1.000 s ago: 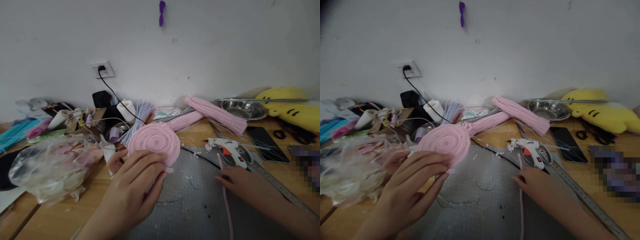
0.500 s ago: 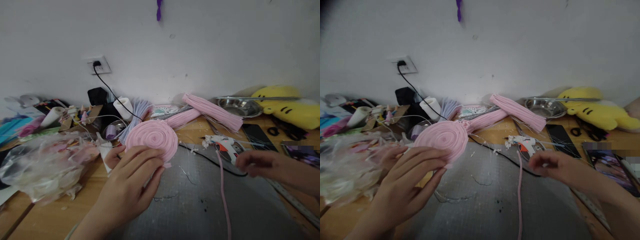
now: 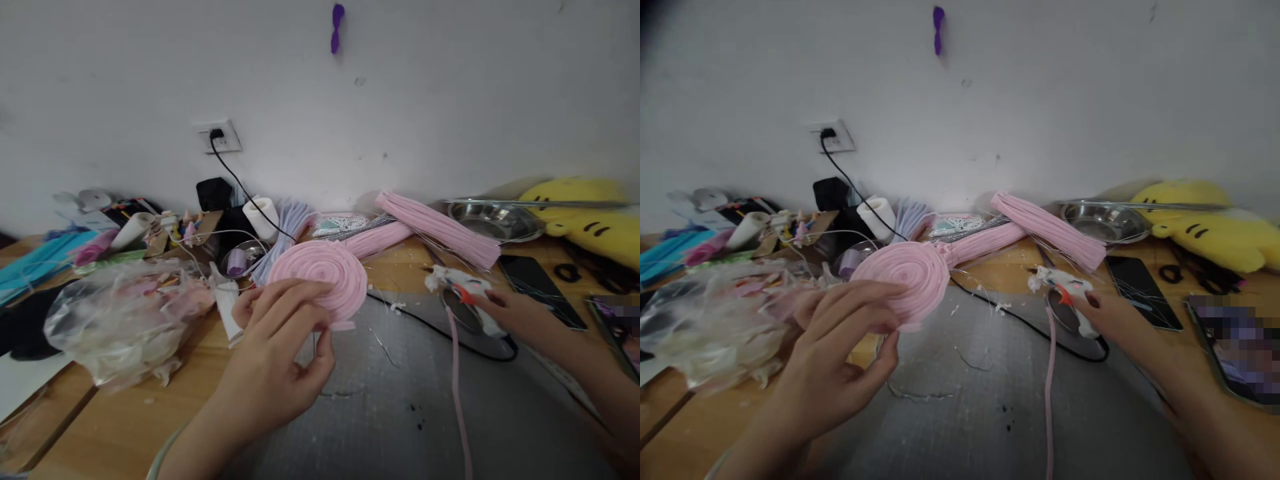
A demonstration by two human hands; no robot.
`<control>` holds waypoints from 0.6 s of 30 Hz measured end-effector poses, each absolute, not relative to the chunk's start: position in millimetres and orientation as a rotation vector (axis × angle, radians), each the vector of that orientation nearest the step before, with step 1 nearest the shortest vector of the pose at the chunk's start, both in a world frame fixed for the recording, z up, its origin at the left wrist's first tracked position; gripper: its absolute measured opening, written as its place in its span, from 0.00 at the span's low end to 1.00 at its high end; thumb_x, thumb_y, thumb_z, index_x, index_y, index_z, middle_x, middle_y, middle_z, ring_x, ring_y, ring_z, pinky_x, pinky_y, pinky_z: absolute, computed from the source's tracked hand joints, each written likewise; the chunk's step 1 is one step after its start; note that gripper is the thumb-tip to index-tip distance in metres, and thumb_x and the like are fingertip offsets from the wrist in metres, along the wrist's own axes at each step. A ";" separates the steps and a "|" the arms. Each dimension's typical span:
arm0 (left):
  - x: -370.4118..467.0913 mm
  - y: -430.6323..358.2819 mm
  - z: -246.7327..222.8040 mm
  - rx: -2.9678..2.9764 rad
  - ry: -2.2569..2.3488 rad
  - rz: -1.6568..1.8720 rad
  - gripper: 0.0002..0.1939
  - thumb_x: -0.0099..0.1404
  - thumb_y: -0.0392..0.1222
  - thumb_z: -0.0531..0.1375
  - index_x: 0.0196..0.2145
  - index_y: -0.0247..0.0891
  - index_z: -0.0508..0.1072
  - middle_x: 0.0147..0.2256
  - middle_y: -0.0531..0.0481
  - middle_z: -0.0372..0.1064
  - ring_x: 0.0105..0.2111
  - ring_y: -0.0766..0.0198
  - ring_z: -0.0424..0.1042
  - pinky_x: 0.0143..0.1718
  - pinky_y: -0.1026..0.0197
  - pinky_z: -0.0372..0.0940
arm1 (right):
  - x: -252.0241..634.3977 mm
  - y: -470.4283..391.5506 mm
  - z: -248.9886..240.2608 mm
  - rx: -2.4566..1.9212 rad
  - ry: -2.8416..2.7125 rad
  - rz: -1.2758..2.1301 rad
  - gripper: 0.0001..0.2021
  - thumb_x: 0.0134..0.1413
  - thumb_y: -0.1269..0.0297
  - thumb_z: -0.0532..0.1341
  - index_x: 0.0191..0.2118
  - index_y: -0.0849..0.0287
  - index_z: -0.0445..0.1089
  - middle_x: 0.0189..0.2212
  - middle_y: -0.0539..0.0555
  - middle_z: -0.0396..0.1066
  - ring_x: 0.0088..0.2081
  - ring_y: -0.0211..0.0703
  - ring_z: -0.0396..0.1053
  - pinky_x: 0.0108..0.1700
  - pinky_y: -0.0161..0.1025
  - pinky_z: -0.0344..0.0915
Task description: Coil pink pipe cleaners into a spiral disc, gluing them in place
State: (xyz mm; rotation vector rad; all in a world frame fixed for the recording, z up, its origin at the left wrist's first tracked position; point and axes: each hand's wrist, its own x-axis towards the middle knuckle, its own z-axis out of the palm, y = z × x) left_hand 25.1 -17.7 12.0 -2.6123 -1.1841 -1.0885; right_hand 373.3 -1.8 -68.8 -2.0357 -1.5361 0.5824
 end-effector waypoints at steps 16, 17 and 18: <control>25.7 -16.3 12.1 -2.714 -1.262 -1.077 0.07 0.60 0.29 0.55 0.30 0.42 0.66 0.39 0.55 0.72 0.44 0.59 0.70 0.50 0.49 0.48 | 290.5 -29.6 -17.2 -1.826 -1.247 0.287 0.19 0.35 0.48 0.65 0.31 0.56 0.65 0.21 0.49 0.67 0.22 0.39 0.62 0.22 0.36 0.58; 25.6 -16.1 12.0 -2.715 -1.264 -1.076 0.08 0.60 0.29 0.55 0.31 0.42 0.66 0.39 0.55 0.72 0.44 0.59 0.70 0.50 0.49 0.48 | 285.7 -34.4 -21.7 -1.834 -1.298 0.296 0.19 0.37 0.47 0.64 0.30 0.56 0.65 0.21 0.50 0.68 0.22 0.41 0.64 0.22 0.37 0.59; 25.4 -15.9 11.8 -2.714 -1.263 -1.079 0.08 0.60 0.29 0.55 0.31 0.42 0.66 0.39 0.54 0.73 0.44 0.59 0.70 0.50 0.49 0.48 | 282.1 -38.3 -26.2 -1.833 -1.345 0.318 0.18 0.39 0.46 0.63 0.30 0.55 0.65 0.21 0.51 0.68 0.22 0.43 0.65 0.22 0.38 0.60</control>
